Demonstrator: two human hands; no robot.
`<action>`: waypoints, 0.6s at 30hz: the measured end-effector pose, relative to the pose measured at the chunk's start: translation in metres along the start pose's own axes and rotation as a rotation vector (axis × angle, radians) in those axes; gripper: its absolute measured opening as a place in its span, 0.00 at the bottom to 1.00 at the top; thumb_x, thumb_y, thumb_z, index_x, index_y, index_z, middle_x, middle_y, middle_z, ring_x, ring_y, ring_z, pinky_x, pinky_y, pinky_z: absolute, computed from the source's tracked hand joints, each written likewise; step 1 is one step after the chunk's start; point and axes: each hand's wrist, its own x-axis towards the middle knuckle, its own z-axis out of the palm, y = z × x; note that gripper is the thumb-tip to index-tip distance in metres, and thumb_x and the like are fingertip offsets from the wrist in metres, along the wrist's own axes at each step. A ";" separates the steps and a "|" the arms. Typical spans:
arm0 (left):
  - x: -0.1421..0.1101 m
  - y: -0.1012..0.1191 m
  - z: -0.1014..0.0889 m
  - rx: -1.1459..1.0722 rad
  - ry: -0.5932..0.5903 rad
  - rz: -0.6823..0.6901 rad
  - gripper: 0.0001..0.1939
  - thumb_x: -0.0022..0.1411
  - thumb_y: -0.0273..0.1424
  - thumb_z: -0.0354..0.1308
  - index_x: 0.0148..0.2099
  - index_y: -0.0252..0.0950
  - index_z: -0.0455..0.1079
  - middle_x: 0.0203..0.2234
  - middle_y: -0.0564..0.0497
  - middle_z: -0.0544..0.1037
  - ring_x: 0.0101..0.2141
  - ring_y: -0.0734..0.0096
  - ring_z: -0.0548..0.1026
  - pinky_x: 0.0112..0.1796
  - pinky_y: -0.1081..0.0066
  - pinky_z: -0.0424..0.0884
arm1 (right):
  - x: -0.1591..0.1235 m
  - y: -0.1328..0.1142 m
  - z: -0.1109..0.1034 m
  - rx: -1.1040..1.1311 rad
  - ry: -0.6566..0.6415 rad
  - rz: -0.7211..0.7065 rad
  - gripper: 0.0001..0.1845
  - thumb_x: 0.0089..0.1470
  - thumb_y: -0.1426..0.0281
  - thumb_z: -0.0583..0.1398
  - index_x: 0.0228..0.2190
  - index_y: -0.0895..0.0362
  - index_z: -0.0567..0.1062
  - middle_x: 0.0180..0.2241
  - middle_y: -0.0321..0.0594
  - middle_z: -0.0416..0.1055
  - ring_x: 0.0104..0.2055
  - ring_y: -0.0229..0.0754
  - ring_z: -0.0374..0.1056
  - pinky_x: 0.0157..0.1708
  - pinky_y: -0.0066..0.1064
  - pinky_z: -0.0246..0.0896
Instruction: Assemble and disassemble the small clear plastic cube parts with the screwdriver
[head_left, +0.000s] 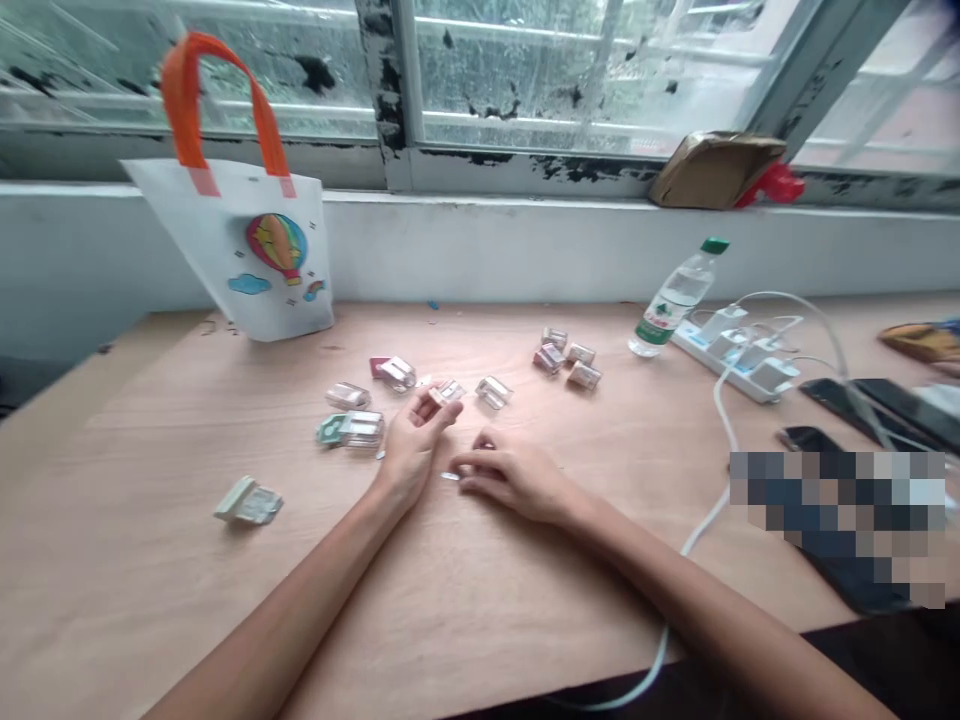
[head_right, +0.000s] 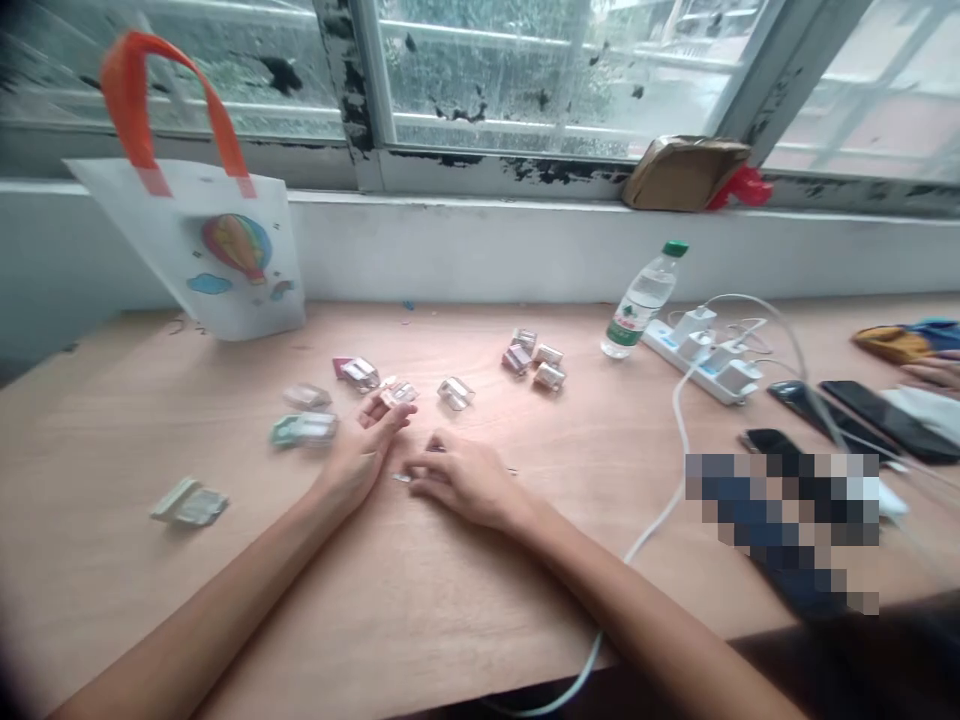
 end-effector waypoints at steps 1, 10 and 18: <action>0.000 0.000 0.000 0.001 0.001 0.001 0.23 0.52 0.35 0.74 0.48 0.38 0.74 0.48 0.47 0.79 0.50 0.64 0.75 0.49 0.68 0.69 | 0.005 -0.001 0.001 0.003 -0.004 -0.028 0.15 0.66 0.61 0.59 0.51 0.48 0.78 0.46 0.41 0.71 0.42 0.41 0.71 0.46 0.33 0.66; 0.001 0.004 0.007 -0.024 0.009 0.003 0.19 0.50 0.35 0.75 0.40 0.35 0.75 0.42 0.48 0.80 0.44 0.68 0.76 0.44 0.72 0.69 | 0.028 0.008 -0.014 0.088 -0.200 -0.051 0.12 0.63 0.61 0.63 0.46 0.49 0.82 0.46 0.39 0.72 0.43 0.40 0.70 0.44 0.31 0.64; -0.003 -0.003 0.009 0.010 -0.022 0.012 0.17 0.50 0.35 0.75 0.38 0.36 0.73 0.40 0.49 0.80 0.45 0.67 0.75 0.46 0.69 0.67 | 0.022 0.016 -0.018 0.191 -0.269 -0.110 0.09 0.63 0.65 0.62 0.41 0.48 0.84 0.44 0.38 0.73 0.43 0.40 0.69 0.44 0.32 0.63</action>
